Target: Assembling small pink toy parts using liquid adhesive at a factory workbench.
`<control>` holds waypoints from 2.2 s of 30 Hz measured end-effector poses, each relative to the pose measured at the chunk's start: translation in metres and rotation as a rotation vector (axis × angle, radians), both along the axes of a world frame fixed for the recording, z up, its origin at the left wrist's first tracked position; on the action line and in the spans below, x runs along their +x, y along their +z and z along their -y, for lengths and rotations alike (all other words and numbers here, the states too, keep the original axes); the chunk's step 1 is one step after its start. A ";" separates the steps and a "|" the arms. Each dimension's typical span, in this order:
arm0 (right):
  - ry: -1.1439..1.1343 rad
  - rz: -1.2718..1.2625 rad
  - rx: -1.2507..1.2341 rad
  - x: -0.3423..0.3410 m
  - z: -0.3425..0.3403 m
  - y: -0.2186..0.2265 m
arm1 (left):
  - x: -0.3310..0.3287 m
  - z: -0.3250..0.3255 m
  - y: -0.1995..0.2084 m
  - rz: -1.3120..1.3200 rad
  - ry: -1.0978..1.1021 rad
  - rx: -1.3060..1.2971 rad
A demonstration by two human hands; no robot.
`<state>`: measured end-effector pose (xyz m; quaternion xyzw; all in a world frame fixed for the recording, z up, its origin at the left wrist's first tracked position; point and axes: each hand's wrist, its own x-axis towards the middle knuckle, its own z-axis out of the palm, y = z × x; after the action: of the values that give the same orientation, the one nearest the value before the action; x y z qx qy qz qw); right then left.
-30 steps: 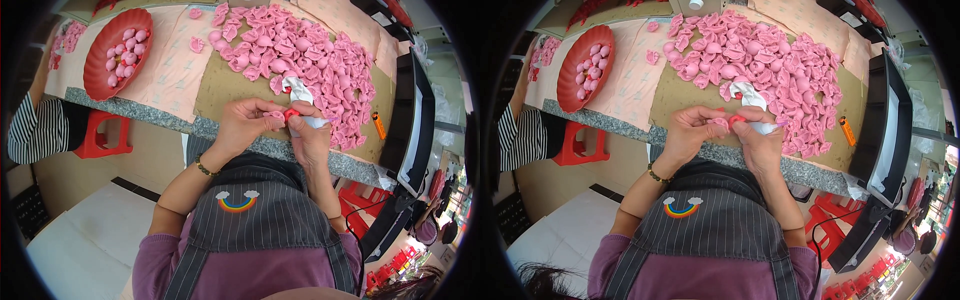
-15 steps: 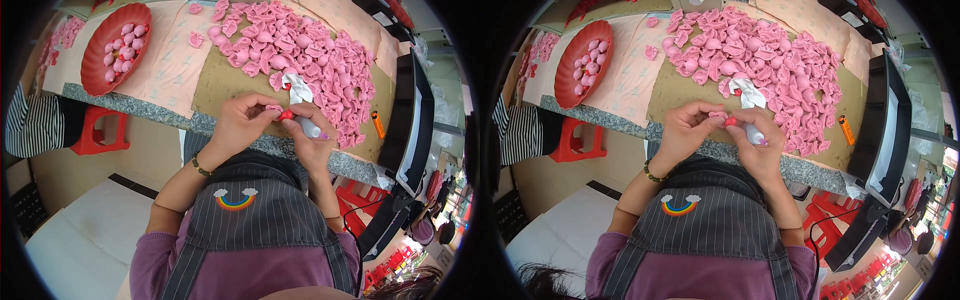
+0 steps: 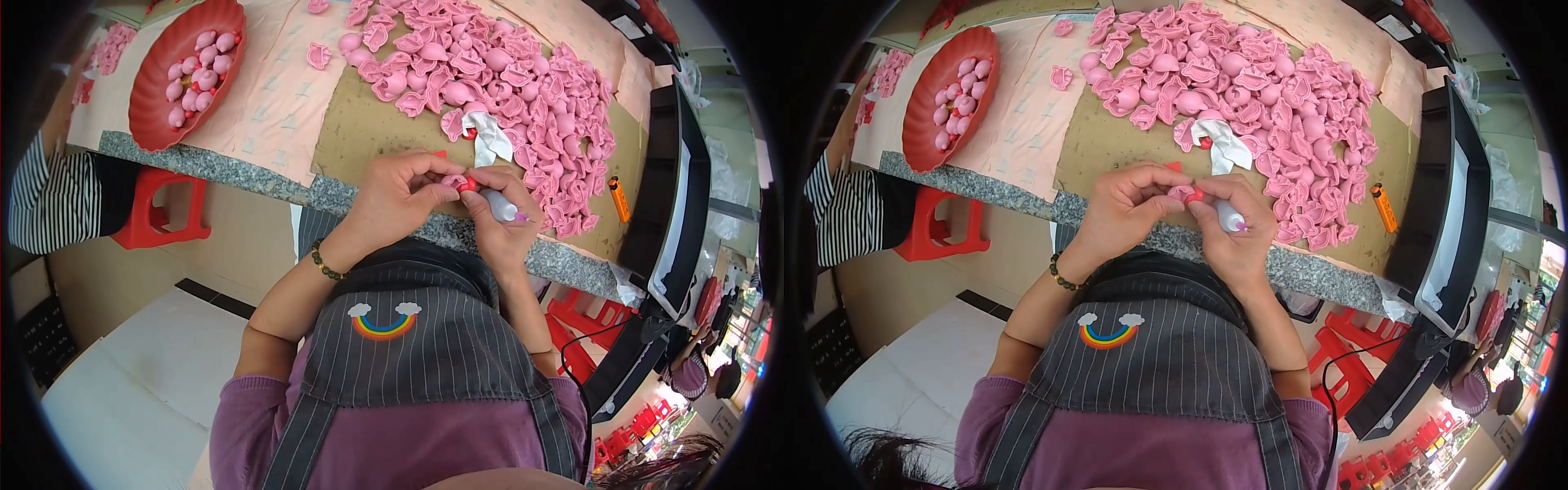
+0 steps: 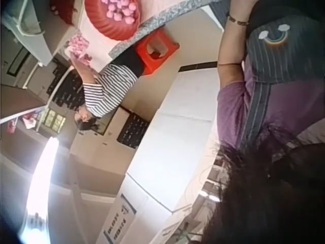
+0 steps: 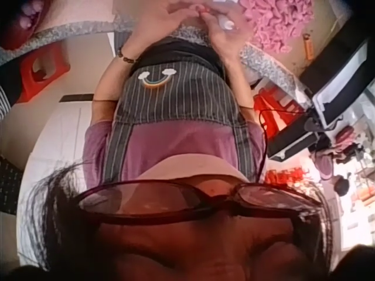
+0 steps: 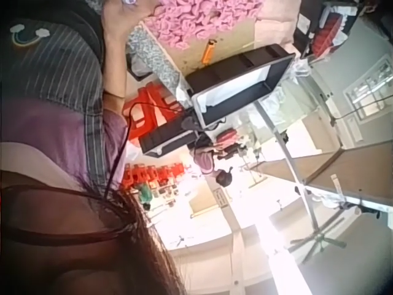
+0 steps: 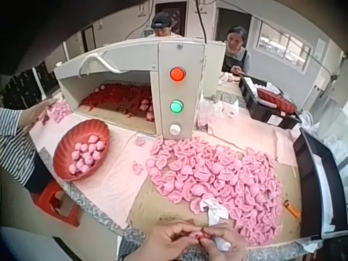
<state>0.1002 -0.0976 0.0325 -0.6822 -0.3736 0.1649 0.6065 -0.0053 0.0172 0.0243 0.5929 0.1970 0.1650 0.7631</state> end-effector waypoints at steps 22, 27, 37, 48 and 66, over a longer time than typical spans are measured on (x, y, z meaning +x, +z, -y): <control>0.006 -0.769 0.298 -0.011 -0.012 -0.002 | 0.003 0.003 -0.003 0.197 0.084 -0.264; 0.095 -0.861 0.295 -0.002 -0.009 -0.015 | 0.003 0.002 -0.012 0.268 0.125 -0.151; 0.259 0.295 -0.028 0.025 -0.010 0.003 | 0.006 -0.001 -0.009 0.086 0.062 -0.067; 0.010 -0.356 0.016 -0.001 -0.004 0.004 | 0.003 0.003 -0.006 0.143 0.099 -0.127; 0.030 -0.151 0.022 -0.003 -0.007 0.008 | 0.001 -0.015 -0.005 0.096 -0.040 -0.241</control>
<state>0.0975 -0.0902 0.0402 -0.6557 -0.3386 0.2206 0.6377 -0.0046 0.0324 0.0195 0.4921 0.1669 0.1533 0.8405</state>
